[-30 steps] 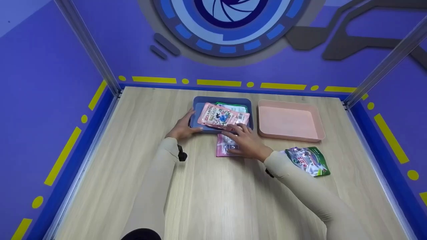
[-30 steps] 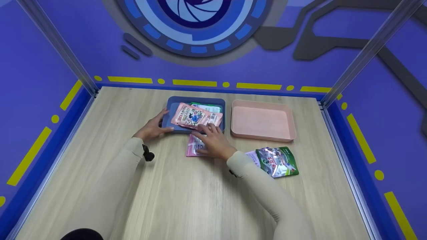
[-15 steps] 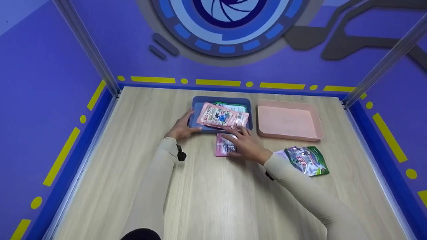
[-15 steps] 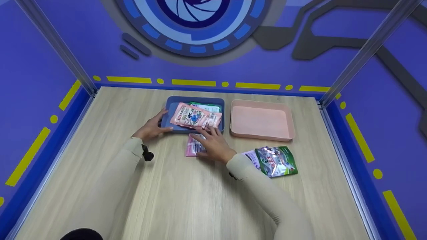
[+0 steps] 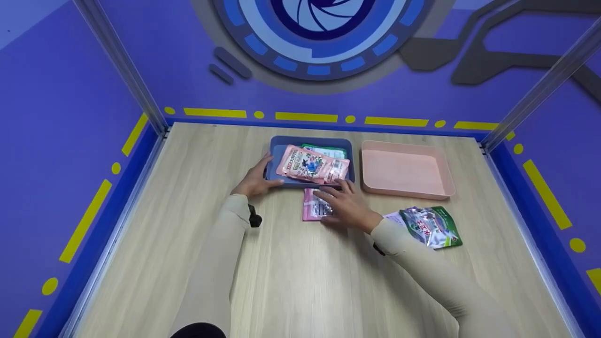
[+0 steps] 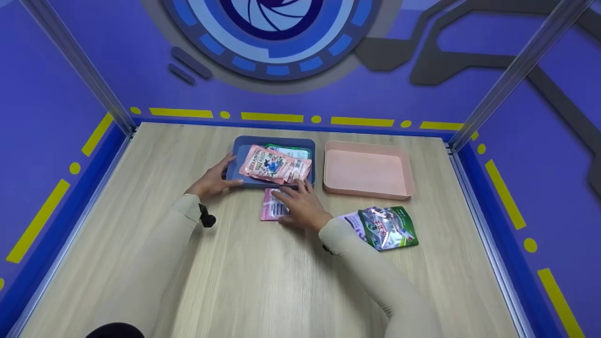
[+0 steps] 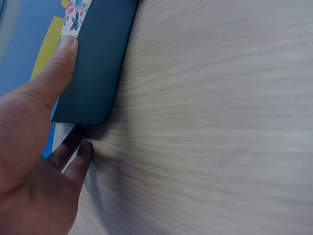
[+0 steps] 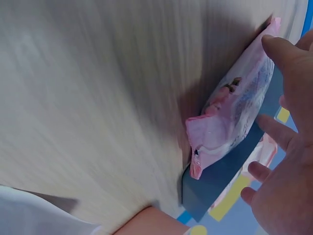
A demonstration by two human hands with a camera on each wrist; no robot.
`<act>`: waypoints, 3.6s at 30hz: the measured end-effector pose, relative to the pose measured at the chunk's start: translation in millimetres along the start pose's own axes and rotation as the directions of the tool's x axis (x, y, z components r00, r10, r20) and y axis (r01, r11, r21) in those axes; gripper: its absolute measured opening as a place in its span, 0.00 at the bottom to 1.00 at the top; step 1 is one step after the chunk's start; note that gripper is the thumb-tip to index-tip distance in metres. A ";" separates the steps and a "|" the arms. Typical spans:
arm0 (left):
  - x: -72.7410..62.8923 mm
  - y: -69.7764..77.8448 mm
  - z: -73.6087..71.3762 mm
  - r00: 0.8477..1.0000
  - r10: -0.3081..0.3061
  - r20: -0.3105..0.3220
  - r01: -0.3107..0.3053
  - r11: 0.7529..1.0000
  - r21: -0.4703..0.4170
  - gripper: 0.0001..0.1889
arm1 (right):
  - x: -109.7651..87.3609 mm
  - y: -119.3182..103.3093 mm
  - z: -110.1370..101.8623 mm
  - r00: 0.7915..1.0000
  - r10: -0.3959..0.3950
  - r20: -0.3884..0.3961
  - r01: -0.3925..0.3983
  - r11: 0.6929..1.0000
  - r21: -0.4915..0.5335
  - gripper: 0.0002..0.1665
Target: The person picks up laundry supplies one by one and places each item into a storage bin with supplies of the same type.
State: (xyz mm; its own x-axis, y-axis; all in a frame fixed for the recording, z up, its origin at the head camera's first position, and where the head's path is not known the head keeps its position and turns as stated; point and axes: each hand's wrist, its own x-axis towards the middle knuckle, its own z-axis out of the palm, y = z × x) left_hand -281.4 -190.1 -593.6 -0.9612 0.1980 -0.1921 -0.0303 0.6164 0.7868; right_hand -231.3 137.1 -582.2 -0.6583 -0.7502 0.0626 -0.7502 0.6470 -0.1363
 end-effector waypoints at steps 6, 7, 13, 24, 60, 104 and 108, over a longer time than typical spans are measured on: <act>1.7 -0.9 0.5 1.000 -0.006 -0.007 0.006 1.000 -0.005 0.50 | -1.0 -0.6 2.4 1.000 0.007 0.012 -0.007 1.000 0.022 0.48; 1.6 -0.9 0.6 1.000 -0.009 -0.007 0.009 1.000 -0.005 0.50 | -1.0 -0.8 2.5 1.000 0.012 0.017 -0.013 1.000 0.026 0.48; 1.2 0.1 -0.3 1.000 0.005 -0.006 -0.005 1.000 -0.010 0.49 | -1.9 -2.2 4.0 1.000 0.027 0.015 -0.027 0.999 0.030 0.47; 2.4 -3.1 0.8 1.000 0.015 -0.005 -0.015 1.000 0.011 0.49 | -5.7 -7.0 7.9 0.999 0.022 -0.043 -0.021 0.999 0.036 0.44; 1.4 -1.8 -0.4 0.999 0.036 0.003 -0.036 0.999 0.019 0.49 | -20.4 -6.9 4.8 0.999 0.028 0.032 -0.033 0.987 0.160 0.43; 0.6 -1.5 0.2 1.000 0.020 -0.007 -0.020 1.000 0.014 0.50 | -25.5 -5.0 2.5 0.989 0.103 0.110 -0.114 0.988 0.100 0.47; 0.8 -1.7 0.1 1.000 0.020 -0.007 -0.020 1.000 0.013 0.50 | -25.2 -4.6 2.6 0.986 0.120 0.116 -0.134 0.983 0.123 0.47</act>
State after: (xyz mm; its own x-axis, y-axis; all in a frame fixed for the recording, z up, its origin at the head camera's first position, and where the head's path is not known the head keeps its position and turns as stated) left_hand -282.1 -190.9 -595.2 -0.9636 0.2046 -0.1722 -0.0077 0.6225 0.7826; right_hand -211.1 152.7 -585.7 -0.7320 -0.6778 -0.0693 -0.6418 0.7201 -0.2639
